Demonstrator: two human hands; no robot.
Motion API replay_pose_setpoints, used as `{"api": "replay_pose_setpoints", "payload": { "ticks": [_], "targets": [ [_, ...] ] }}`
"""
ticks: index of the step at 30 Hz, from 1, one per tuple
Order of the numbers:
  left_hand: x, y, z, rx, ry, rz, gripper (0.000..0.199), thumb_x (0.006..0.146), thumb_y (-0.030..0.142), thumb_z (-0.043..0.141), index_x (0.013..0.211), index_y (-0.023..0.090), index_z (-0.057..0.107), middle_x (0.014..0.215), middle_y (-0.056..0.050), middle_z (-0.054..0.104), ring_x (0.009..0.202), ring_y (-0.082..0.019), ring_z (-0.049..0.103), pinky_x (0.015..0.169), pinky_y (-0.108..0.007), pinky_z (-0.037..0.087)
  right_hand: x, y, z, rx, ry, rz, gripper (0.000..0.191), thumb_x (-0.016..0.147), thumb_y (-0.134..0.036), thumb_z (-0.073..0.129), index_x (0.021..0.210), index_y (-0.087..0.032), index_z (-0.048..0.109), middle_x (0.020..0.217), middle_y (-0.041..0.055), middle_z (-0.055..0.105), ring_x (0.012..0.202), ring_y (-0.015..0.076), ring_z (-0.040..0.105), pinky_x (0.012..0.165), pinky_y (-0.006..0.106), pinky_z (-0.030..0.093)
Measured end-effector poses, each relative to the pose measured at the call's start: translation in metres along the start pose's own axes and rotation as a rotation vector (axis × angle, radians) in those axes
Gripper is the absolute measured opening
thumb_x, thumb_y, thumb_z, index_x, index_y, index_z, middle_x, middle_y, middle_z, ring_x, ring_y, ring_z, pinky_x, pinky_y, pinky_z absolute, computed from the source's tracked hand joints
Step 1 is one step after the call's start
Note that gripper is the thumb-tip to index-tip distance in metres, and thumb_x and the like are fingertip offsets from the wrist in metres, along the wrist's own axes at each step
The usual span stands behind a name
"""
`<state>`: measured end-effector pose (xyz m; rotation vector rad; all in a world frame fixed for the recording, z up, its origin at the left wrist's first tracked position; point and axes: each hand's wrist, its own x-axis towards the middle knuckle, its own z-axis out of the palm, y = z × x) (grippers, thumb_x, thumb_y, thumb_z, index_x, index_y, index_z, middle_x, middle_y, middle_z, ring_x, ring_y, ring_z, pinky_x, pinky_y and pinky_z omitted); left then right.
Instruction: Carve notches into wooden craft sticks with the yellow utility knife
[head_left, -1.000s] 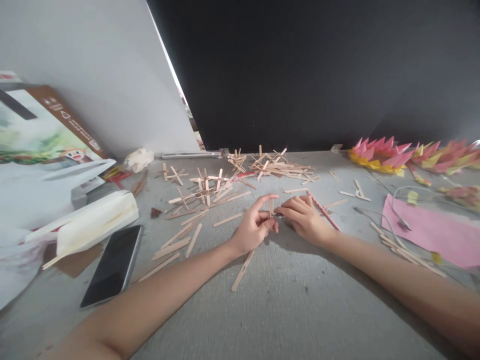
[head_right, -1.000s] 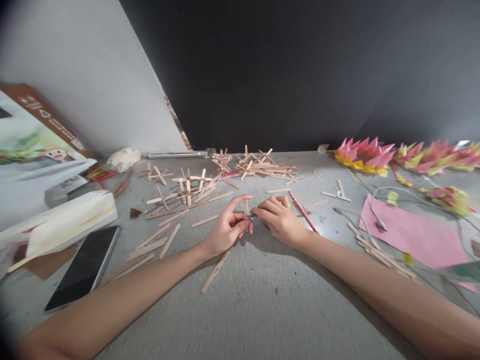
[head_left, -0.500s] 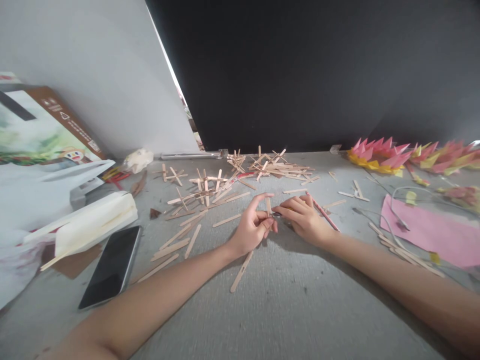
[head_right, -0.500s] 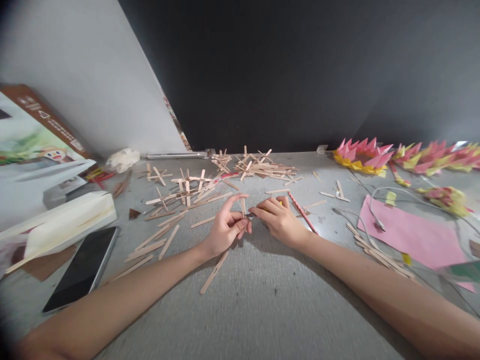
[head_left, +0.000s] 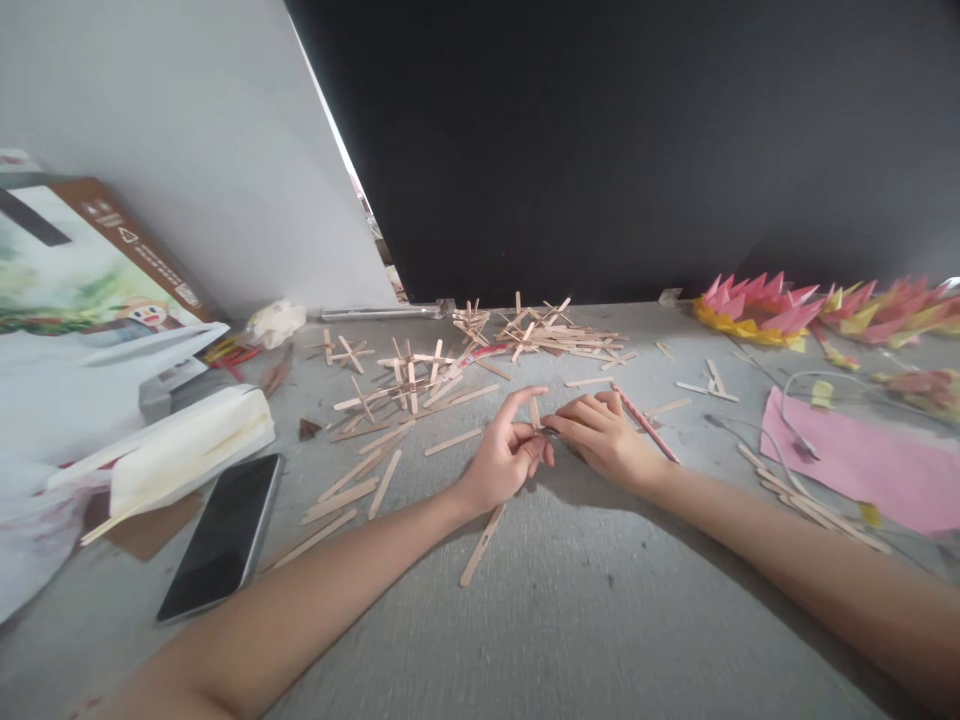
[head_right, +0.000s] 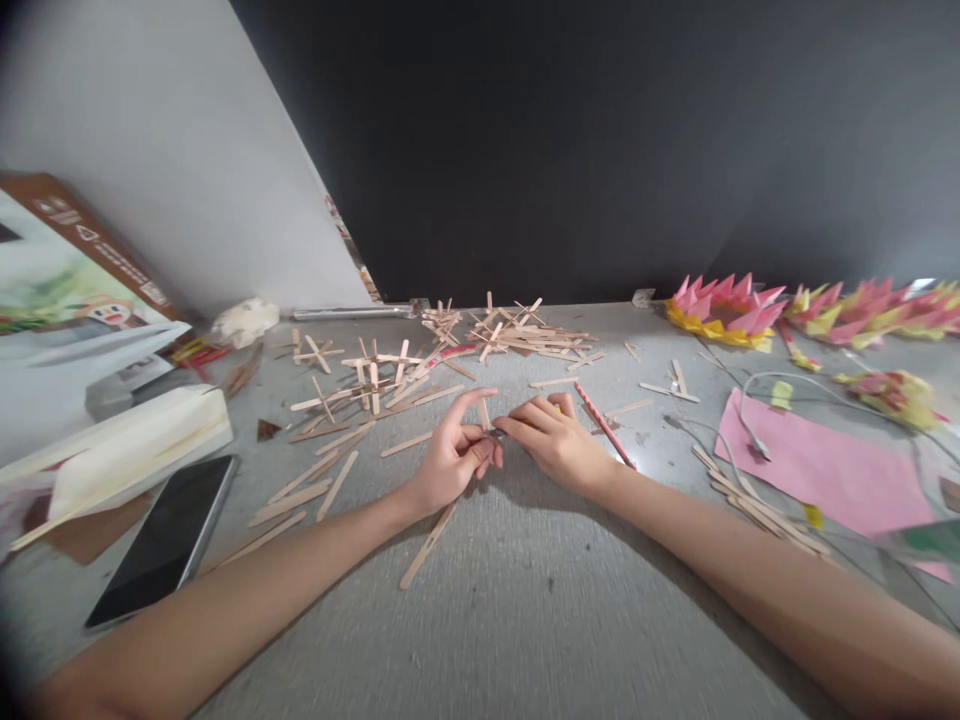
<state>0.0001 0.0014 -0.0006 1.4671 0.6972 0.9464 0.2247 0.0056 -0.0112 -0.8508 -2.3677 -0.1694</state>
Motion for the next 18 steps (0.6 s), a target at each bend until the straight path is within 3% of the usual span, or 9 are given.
{"api": "replay_pose_setpoints", "payload": {
  "ticks": [8, 14, 18],
  "targets": [
    [0.0002, 0.0041, 0.0001, 0.001, 0.018, 0.001, 0.078, 0.102, 0.03, 0.063, 0.169, 0.022, 0.024, 0.071, 0.002, 0.067, 0.051, -0.009, 0.046, 0.053, -0.021, 0.039, 0.0024, -0.0014, -0.0047, 0.011, -0.003, 0.029, 0.029, 0.11, -0.013, 0.048, 0.132, -0.024, 0.064, 0.11, 0.0083, 0.074, 0.098, 0.0229, 0.063, 0.086, 0.04, 0.034],
    [0.0024, -0.0015, -0.0026, 0.054, -0.077, -0.067, 0.067, 0.102, 0.027, 0.06, 0.164, 0.023, 0.036, 0.07, 0.002, 0.066, 0.049, -0.008, 0.044, 0.051, -0.019, 0.036, 0.0011, -0.0006, -0.0013, 0.041, -0.01, -0.031, 0.028, 0.11, -0.011, 0.046, 0.127, -0.024, 0.065, 0.104, 0.0063, 0.073, 0.099, 0.0215, 0.064, 0.087, 0.039, 0.035],
    [0.0014, -0.0006, -0.0019, 0.009, -0.047, -0.072, 0.066, 0.101, 0.027, 0.061, 0.162, 0.021, 0.037, 0.071, 0.001, 0.067, 0.046, -0.007, 0.043, 0.048, -0.019, 0.034, 0.0015, -0.0025, -0.0015, 0.014, -0.01, -0.026, 0.026, 0.11, -0.013, 0.049, 0.128, -0.023, 0.065, 0.102, 0.0059, 0.073, 0.097, 0.021, 0.064, 0.087, 0.038, 0.034]
  ]
}}
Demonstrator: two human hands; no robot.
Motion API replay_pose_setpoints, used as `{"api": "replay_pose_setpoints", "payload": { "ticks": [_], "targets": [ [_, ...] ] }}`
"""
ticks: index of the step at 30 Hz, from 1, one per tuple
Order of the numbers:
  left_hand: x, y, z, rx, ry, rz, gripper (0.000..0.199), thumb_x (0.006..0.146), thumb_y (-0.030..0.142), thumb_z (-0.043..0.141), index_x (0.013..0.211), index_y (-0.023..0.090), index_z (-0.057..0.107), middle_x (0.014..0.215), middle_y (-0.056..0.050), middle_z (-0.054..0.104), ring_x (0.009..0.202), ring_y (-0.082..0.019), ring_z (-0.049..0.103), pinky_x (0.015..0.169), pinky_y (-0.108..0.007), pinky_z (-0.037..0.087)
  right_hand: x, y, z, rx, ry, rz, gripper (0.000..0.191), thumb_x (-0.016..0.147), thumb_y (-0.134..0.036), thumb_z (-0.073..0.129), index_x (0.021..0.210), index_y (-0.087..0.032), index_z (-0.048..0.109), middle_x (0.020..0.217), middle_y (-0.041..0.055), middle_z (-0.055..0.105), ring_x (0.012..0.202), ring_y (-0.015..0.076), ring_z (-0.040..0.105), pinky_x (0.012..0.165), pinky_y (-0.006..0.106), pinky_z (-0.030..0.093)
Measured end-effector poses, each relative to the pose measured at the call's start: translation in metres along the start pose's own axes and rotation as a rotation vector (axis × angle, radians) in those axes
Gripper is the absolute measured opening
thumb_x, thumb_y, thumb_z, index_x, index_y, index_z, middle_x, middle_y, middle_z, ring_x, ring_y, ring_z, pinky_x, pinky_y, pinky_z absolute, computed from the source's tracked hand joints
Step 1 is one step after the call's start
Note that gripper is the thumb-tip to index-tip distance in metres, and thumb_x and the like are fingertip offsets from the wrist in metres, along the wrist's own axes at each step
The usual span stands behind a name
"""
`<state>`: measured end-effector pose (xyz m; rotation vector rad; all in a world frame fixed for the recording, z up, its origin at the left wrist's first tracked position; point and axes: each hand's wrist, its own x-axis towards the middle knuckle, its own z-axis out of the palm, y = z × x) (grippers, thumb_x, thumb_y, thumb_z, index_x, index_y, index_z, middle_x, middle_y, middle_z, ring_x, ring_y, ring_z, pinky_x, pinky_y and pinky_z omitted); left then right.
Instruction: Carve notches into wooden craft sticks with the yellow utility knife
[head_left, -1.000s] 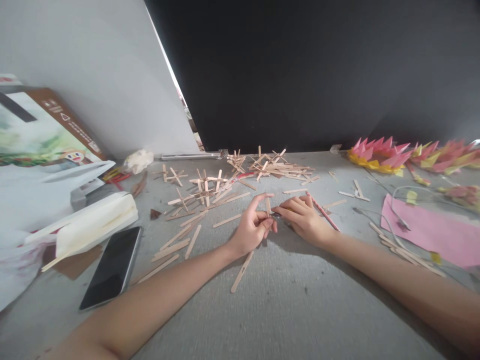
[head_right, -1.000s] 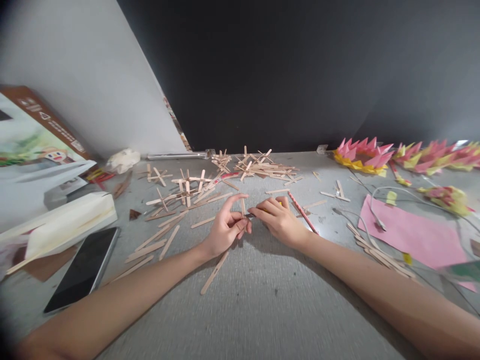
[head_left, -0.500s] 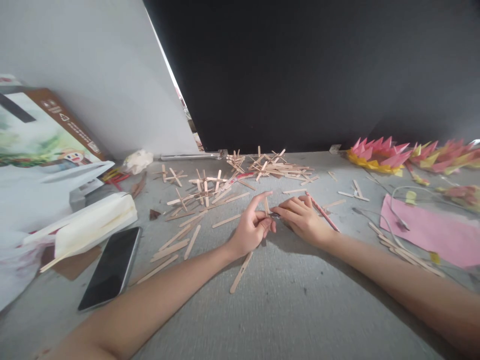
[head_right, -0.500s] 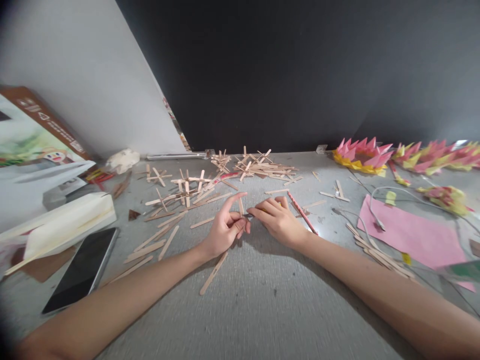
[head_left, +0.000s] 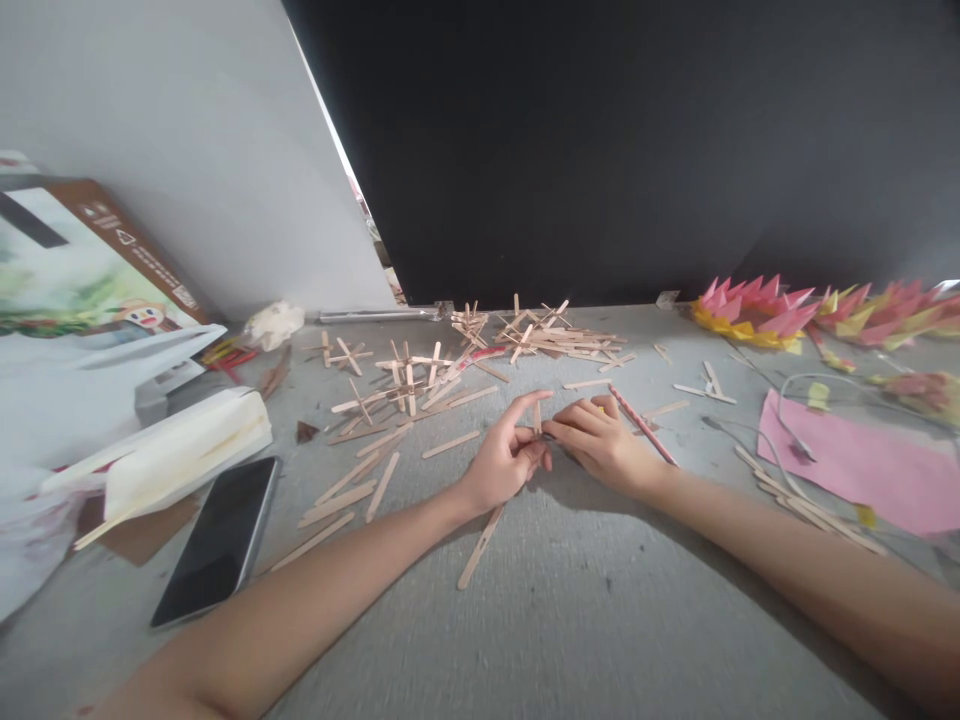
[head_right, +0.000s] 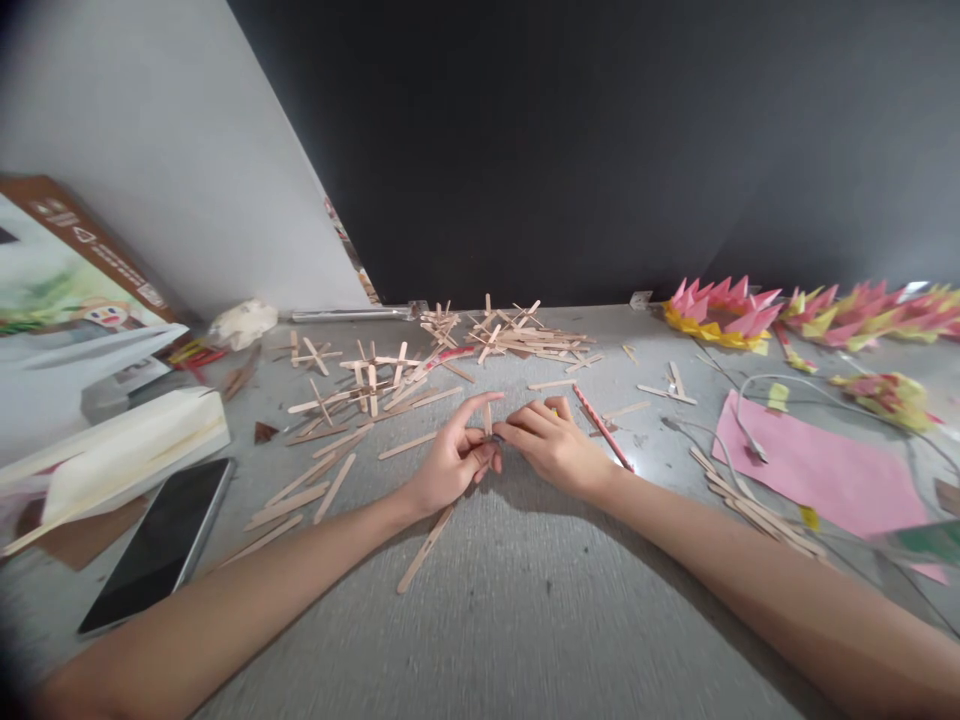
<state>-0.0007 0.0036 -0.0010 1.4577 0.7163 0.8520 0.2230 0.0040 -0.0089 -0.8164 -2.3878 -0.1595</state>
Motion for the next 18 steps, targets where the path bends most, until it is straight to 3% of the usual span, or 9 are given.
{"api": "replay_pose_setpoints", "payload": {
  "ticks": [5, 18],
  "targets": [
    [-0.0034, 0.0048, 0.002, -0.045, 0.058, 0.068, 0.063, 0.098, 0.026, 0.064, 0.156, 0.018, 0.042, 0.069, 0.002, 0.067, 0.047, -0.007, 0.044, 0.05, -0.019, 0.036, 0.0032, -0.0043, -0.0046, -0.003, 0.05, 0.009, 0.026, 0.111, -0.013, 0.048, 0.129, -0.021, 0.065, 0.103, 0.0063, 0.073, 0.096, 0.0205, 0.063, 0.086, 0.038, 0.033],
    [-0.0049, 0.0046, 0.0008, -0.057, 0.058, 0.089, 0.063, 0.098, 0.026, 0.065, 0.156, 0.018, 0.041, 0.069, 0.002, 0.068, 0.047, -0.007, 0.043, 0.049, -0.019, 0.034, 0.0028, -0.0041, -0.0044, -0.006, 0.041, 0.009, 0.026, 0.111, -0.015, 0.049, 0.132, -0.022, 0.063, 0.105, 0.0068, 0.074, 0.097, 0.0211, 0.064, 0.085, 0.039, 0.033]
  ]
}}
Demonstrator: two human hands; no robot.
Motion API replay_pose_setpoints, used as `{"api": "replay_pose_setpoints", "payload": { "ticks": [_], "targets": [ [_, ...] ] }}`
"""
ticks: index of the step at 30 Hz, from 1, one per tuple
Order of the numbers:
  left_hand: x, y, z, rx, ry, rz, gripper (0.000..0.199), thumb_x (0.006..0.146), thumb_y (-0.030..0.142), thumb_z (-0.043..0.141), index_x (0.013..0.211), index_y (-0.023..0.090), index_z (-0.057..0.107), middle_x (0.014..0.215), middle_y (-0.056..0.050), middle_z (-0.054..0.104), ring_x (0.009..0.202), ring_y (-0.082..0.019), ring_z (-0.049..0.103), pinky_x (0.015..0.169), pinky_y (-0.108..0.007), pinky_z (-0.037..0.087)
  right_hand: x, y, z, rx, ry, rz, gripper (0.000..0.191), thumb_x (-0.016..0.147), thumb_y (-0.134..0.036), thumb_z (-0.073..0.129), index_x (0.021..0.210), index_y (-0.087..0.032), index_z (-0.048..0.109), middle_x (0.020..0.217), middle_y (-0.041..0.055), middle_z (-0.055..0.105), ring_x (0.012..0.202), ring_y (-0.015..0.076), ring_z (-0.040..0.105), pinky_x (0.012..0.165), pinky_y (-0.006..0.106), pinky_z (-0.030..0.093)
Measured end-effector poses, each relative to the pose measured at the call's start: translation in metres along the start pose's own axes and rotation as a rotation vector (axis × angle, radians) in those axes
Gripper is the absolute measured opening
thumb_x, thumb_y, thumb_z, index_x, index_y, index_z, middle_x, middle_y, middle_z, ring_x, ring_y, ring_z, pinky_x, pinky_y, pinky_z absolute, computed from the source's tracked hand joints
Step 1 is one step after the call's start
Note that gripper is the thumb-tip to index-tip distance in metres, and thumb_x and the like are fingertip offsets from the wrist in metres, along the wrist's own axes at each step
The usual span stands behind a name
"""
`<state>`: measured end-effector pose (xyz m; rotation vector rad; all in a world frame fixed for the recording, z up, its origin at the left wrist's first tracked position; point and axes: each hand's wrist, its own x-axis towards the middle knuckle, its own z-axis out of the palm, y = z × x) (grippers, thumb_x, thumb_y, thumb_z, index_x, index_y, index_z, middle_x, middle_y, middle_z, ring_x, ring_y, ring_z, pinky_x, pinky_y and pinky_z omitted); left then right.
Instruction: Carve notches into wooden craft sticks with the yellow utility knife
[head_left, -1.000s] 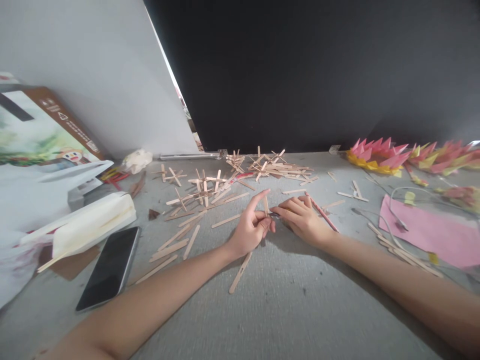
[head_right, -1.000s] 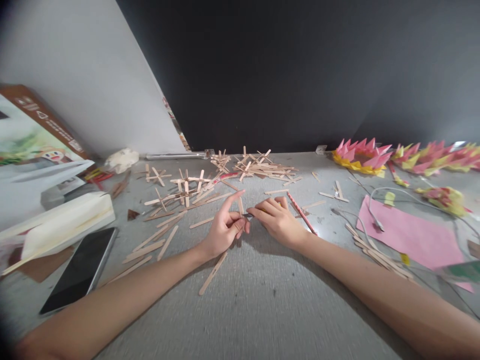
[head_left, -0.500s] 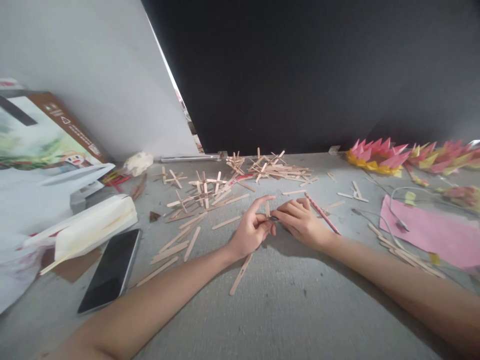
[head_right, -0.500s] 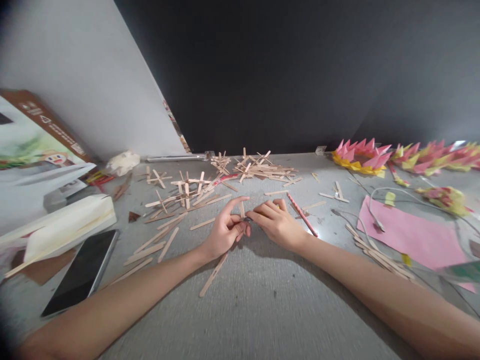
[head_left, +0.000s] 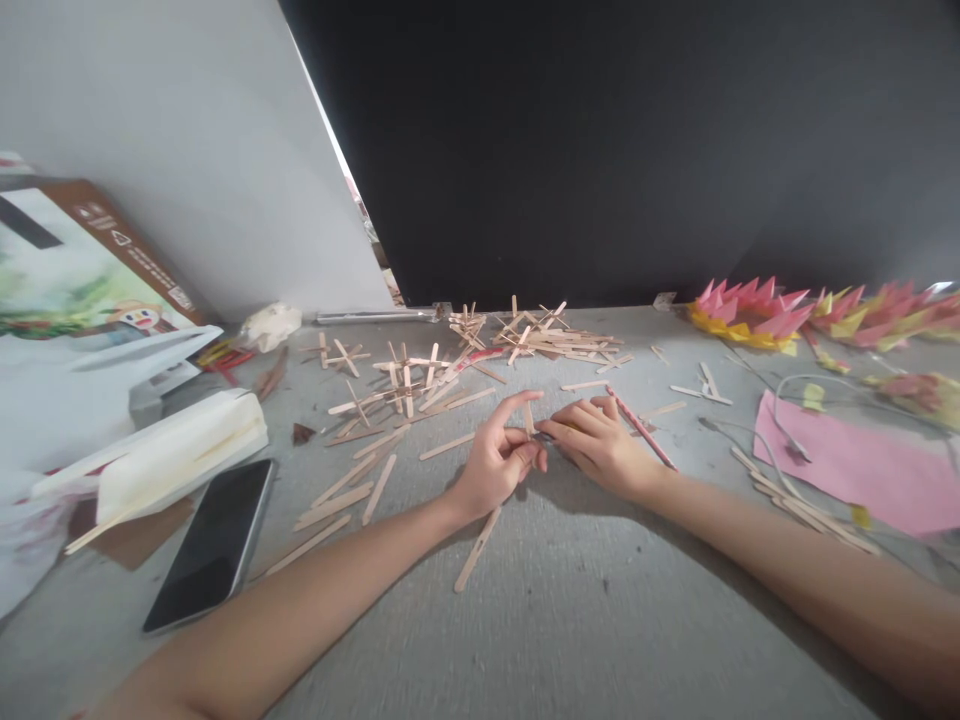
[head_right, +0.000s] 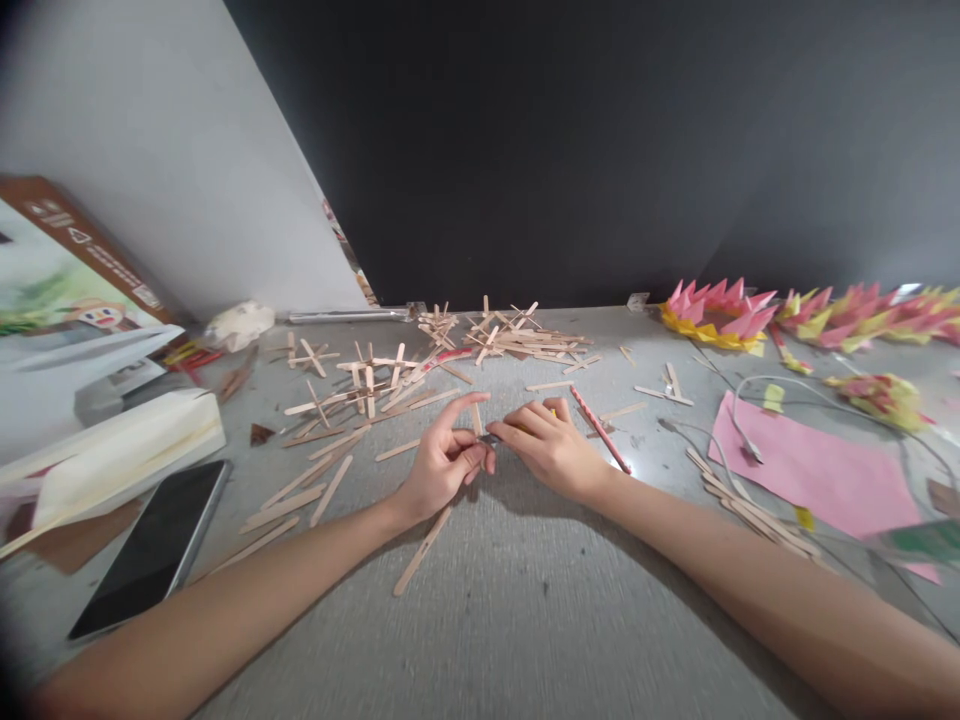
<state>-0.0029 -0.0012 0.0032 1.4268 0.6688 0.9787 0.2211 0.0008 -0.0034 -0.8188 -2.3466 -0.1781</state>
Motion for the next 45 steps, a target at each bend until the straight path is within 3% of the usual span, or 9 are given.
{"api": "replay_pose_setpoints", "payload": {
  "ticks": [7, 14, 23, 30, 36, 45],
  "targets": [
    [-0.0008, 0.004, -0.0014, -0.001, 0.008, 0.01, 0.075, 0.101, 0.032, 0.065, 0.164, 0.019, 0.026, 0.069, 0.003, 0.067, 0.047, -0.008, 0.043, 0.048, -0.02, 0.034, 0.0007, 0.0008, 0.0011, 0.026, -0.006, 0.014, 0.026, 0.111, -0.016, 0.049, 0.132, -0.023, 0.063, 0.107, 0.0076, 0.074, 0.098, 0.0224, 0.064, 0.087, 0.04, 0.035],
    [-0.0005, 0.0025, -0.002, 0.005, -0.003, -0.002, 0.065, 0.102, 0.037, 0.064, 0.156, 0.017, 0.034, 0.069, 0.003, 0.067, 0.046, -0.008, 0.043, 0.048, -0.02, 0.034, -0.0001, 0.002, 0.002, 0.042, -0.014, 0.014, 0.028, 0.111, -0.017, 0.048, 0.134, -0.023, 0.062, 0.106, 0.0081, 0.073, 0.099, 0.0228, 0.064, 0.087, 0.039, 0.037],
    [0.0011, -0.0013, 0.0003, 0.072, 0.059, 0.005, 0.053, 0.1, 0.029, 0.061, 0.148, 0.018, 0.041, 0.063, 0.006, 0.063, 0.047, -0.009, 0.043, 0.056, -0.022, 0.037, -0.0024, 0.0037, 0.0043, 0.072, -0.024, 0.029, 0.03, 0.11, -0.016, 0.049, 0.135, -0.025, 0.063, 0.11, 0.0077, 0.073, 0.101, 0.0226, 0.064, 0.089, 0.04, 0.037],
    [0.0025, 0.0019, 0.0016, 0.079, 0.042, 0.023, 0.064, 0.099, 0.023, 0.059, 0.158, 0.019, 0.034, 0.062, 0.006, 0.061, 0.05, -0.011, 0.047, 0.06, -0.025, 0.04, -0.0015, 0.0032, 0.0033, 0.073, -0.036, 0.039, 0.03, 0.11, -0.016, 0.05, 0.135, -0.024, 0.063, 0.109, 0.0079, 0.073, 0.102, 0.0227, 0.063, 0.089, 0.04, 0.038],
    [0.0024, 0.0005, -0.001, 0.124, 0.047, 0.024, 0.056, 0.098, 0.02, 0.058, 0.153, 0.018, 0.044, 0.06, 0.006, 0.056, 0.055, -0.013, 0.05, 0.061, -0.025, 0.039, -0.0014, 0.003, 0.0026, 0.066, -0.036, 0.042, 0.03, 0.11, -0.015, 0.048, 0.135, -0.024, 0.063, 0.108, 0.0079, 0.072, 0.1, 0.0228, 0.063, 0.089, 0.04, 0.038],
    [0.0012, -0.0046, -0.004, 0.114, 0.02, 0.03, 0.055, 0.101, 0.023, 0.058, 0.154, 0.02, 0.043, 0.062, 0.005, 0.058, 0.054, -0.012, 0.05, 0.059, -0.025, 0.037, -0.0016, 0.0036, 0.0041, 0.078, -0.029, 0.019, 0.03, 0.11, -0.014, 0.048, 0.135, -0.023, 0.062, 0.11, 0.0089, 0.073, 0.1, 0.0231, 0.063, 0.088, 0.04, 0.039]
  ]
}}
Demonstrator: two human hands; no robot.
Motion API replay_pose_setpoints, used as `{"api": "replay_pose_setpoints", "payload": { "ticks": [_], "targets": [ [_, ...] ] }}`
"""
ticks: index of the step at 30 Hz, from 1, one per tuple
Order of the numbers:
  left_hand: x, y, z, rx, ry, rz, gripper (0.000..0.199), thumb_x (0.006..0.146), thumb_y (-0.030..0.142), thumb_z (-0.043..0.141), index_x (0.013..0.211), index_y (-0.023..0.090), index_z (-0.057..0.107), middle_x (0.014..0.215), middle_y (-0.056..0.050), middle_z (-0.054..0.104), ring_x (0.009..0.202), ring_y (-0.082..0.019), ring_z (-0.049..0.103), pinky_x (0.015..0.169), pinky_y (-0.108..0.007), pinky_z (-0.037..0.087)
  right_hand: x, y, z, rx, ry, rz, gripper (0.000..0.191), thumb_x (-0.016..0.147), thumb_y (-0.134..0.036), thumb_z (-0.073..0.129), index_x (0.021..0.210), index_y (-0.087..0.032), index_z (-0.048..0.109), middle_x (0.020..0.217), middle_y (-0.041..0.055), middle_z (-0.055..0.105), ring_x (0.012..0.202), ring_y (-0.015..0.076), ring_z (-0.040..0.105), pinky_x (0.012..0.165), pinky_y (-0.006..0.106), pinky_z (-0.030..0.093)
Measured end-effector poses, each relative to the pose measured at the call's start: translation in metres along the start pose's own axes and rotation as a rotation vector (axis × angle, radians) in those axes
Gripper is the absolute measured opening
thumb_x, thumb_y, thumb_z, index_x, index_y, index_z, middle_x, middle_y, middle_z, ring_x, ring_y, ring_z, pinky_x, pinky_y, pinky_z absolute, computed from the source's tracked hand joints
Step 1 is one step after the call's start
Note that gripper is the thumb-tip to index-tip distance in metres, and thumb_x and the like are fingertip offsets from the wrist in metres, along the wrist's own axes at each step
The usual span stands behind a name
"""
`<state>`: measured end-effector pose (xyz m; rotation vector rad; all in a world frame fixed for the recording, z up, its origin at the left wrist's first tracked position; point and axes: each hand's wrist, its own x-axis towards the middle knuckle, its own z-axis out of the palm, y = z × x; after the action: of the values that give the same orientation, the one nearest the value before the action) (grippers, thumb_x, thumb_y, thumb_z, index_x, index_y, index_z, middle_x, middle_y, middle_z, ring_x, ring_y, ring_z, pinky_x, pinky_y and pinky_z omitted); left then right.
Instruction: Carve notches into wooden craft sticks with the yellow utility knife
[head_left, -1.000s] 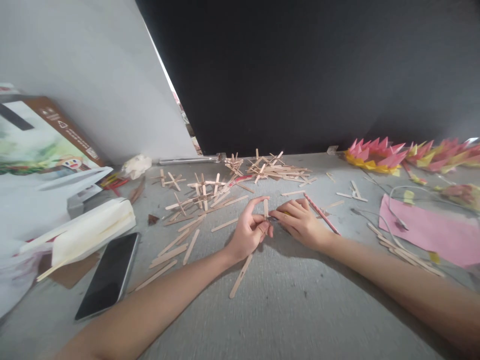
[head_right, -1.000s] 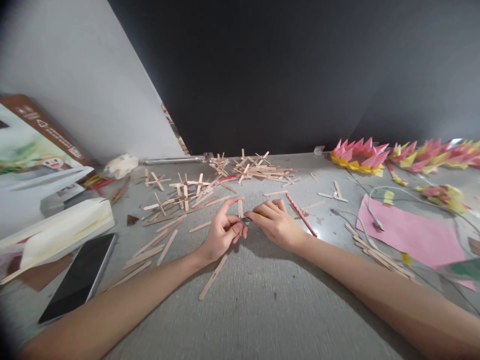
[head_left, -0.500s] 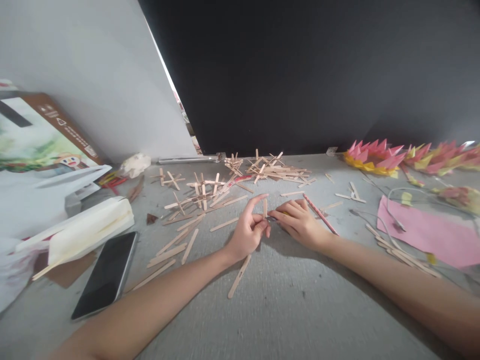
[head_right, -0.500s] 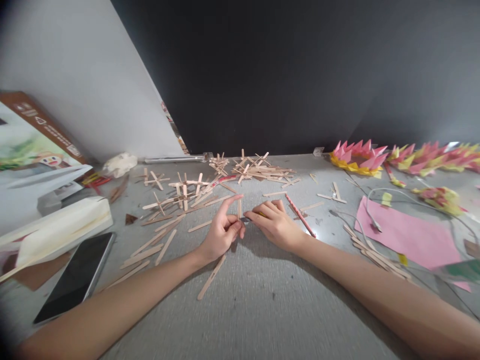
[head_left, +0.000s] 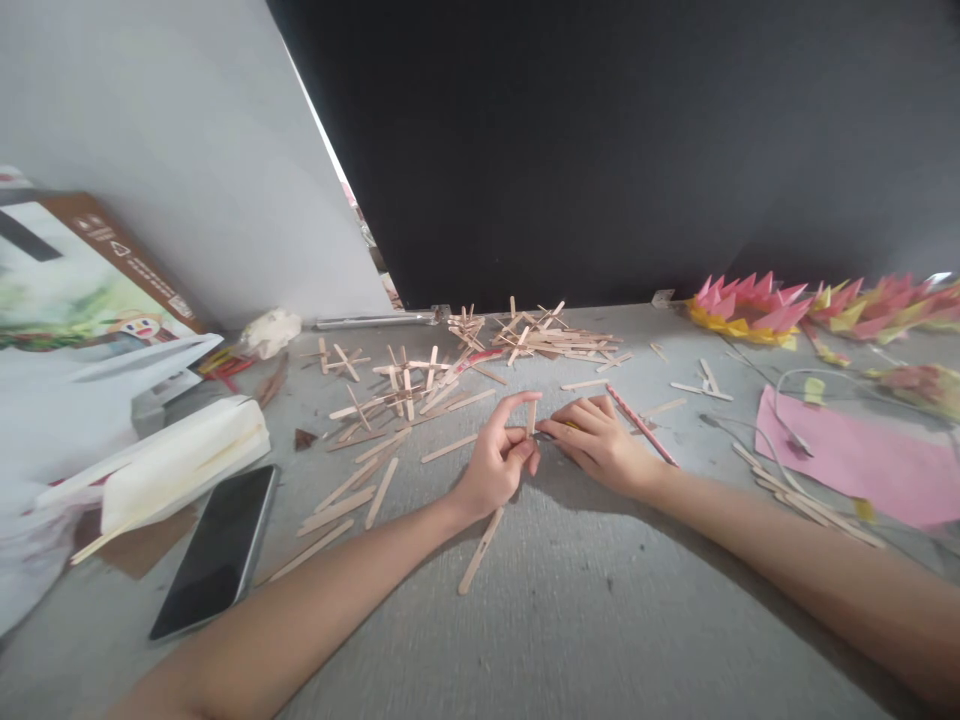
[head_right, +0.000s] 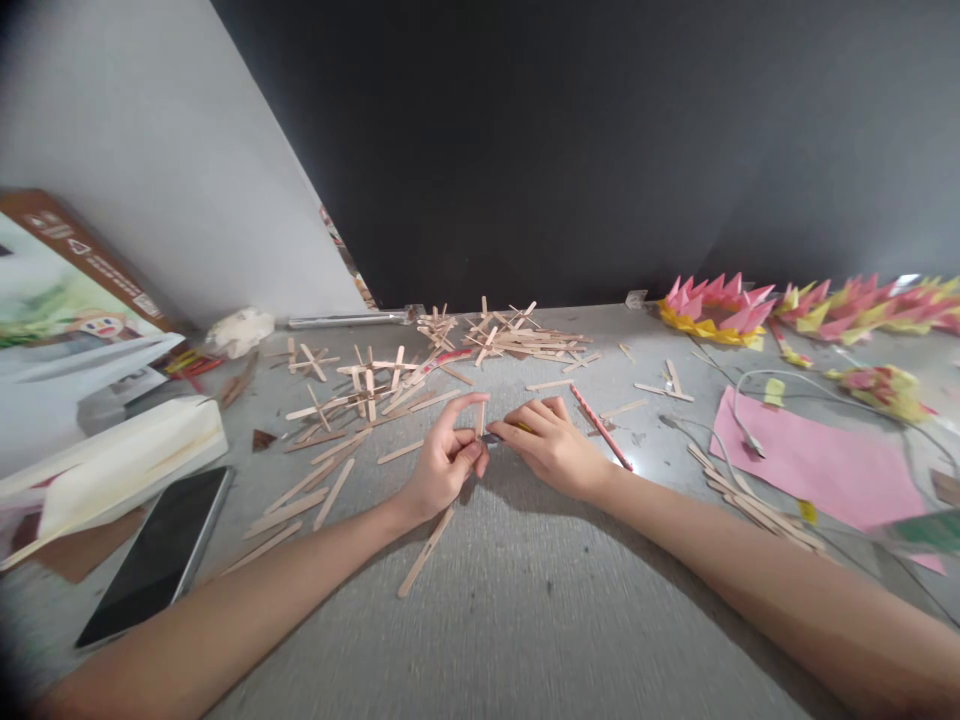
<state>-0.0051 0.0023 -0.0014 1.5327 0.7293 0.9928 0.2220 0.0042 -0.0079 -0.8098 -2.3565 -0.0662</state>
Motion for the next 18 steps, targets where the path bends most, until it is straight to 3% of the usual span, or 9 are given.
{"api": "replay_pose_setpoints", "payload": {
  "ticks": [18],
  "targets": [
    [0.0007, 0.003, 0.0013, -0.01, -0.02, 0.002, 0.053, 0.102, 0.026, 0.059, 0.151, 0.021, 0.041, 0.063, 0.006, 0.06, 0.052, -0.011, 0.049, 0.058, -0.024, 0.038, 0.0003, 0.0009, -0.0006, -0.011, -0.005, 0.006, 0.029, 0.11, -0.015, 0.049, 0.134, -0.023, 0.064, 0.107, 0.0083, 0.072, 0.099, 0.0228, 0.062, 0.088, 0.039, 0.039]
  ]
}}
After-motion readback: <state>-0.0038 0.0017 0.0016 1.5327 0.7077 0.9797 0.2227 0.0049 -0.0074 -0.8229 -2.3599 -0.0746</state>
